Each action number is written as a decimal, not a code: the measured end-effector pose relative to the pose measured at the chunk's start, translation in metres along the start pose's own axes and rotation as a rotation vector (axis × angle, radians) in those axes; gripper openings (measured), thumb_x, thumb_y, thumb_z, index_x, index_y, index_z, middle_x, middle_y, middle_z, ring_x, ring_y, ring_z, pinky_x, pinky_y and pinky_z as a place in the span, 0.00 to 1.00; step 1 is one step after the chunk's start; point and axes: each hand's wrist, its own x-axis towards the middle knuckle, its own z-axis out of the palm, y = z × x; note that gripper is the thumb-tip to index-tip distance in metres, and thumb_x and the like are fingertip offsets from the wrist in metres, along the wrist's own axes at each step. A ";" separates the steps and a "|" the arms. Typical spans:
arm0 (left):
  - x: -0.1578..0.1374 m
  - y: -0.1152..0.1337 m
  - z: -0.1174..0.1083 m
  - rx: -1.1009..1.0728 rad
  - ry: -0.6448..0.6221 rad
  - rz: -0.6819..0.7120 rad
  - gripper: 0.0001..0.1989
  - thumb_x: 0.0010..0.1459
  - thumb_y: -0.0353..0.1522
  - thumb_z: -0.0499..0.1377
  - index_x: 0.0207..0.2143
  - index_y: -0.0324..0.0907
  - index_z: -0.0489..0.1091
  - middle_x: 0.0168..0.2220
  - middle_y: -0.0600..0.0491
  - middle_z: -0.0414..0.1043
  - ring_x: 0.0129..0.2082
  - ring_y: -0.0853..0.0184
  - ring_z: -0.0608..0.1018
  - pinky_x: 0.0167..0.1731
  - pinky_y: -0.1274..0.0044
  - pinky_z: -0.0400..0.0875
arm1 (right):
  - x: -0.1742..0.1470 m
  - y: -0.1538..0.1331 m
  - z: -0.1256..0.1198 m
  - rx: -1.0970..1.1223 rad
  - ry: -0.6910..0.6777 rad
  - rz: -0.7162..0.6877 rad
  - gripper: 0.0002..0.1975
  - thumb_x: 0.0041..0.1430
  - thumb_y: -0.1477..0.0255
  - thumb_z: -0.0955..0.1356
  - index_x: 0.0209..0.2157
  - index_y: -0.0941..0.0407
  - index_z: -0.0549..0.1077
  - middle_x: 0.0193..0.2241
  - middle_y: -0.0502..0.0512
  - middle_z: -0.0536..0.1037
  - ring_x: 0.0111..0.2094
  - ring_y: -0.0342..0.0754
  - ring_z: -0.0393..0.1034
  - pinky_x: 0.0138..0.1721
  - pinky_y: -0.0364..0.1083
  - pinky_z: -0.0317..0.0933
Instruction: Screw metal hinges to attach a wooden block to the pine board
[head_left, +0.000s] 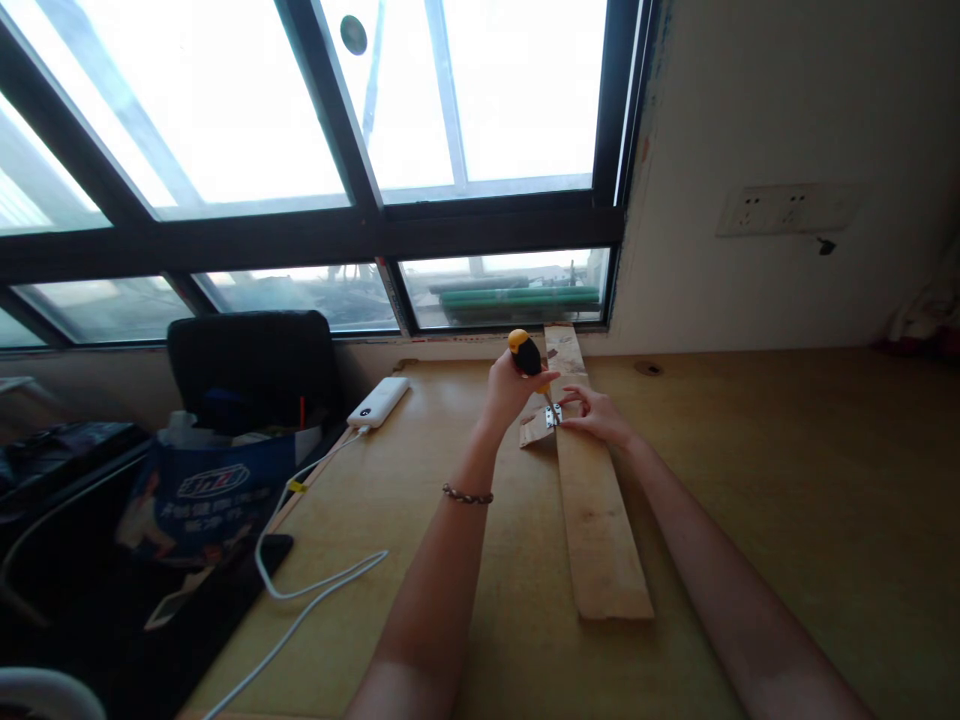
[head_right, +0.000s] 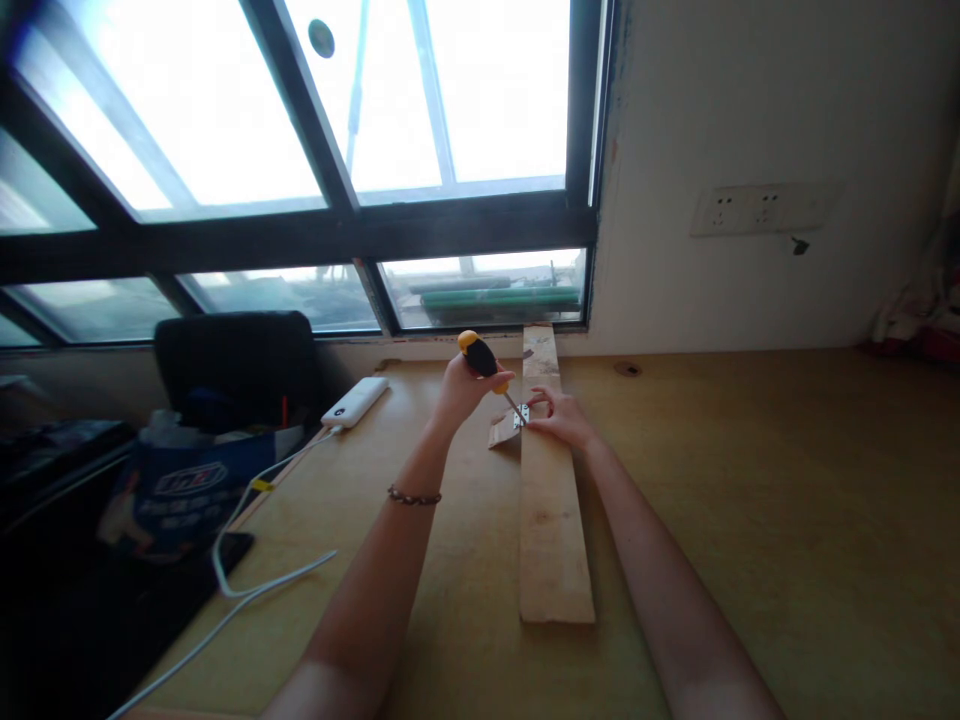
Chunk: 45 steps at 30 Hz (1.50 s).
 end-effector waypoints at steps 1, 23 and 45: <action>0.001 -0.001 0.000 -0.010 0.002 -0.003 0.14 0.36 0.33 0.68 0.24 0.38 0.66 0.25 0.52 0.72 0.26 0.67 0.73 0.29 0.75 0.69 | 0.000 0.000 0.000 0.000 -0.002 0.000 0.32 0.39 0.66 0.73 0.49 0.54 0.66 0.39 0.54 0.77 0.20 0.38 0.59 0.23 0.41 0.58; 0.002 -0.006 -0.011 -0.363 -0.078 -0.079 0.25 0.38 0.29 0.66 0.37 0.41 0.56 0.28 0.56 0.69 0.29 0.67 0.76 0.33 0.71 0.72 | 0.000 -0.003 0.000 -0.025 -0.006 -0.012 0.31 0.41 0.65 0.73 0.49 0.54 0.66 0.39 0.54 0.77 0.20 0.39 0.59 0.23 0.41 0.56; -0.008 0.017 -0.005 -0.474 -0.319 -0.152 0.24 0.39 0.26 0.64 0.40 0.40 0.58 0.34 0.49 0.72 0.37 0.60 0.77 0.35 0.70 0.70 | -0.001 -0.007 -0.001 -0.020 -0.011 0.006 0.30 0.41 0.66 0.73 0.48 0.54 0.67 0.39 0.54 0.77 0.20 0.38 0.59 0.22 0.41 0.58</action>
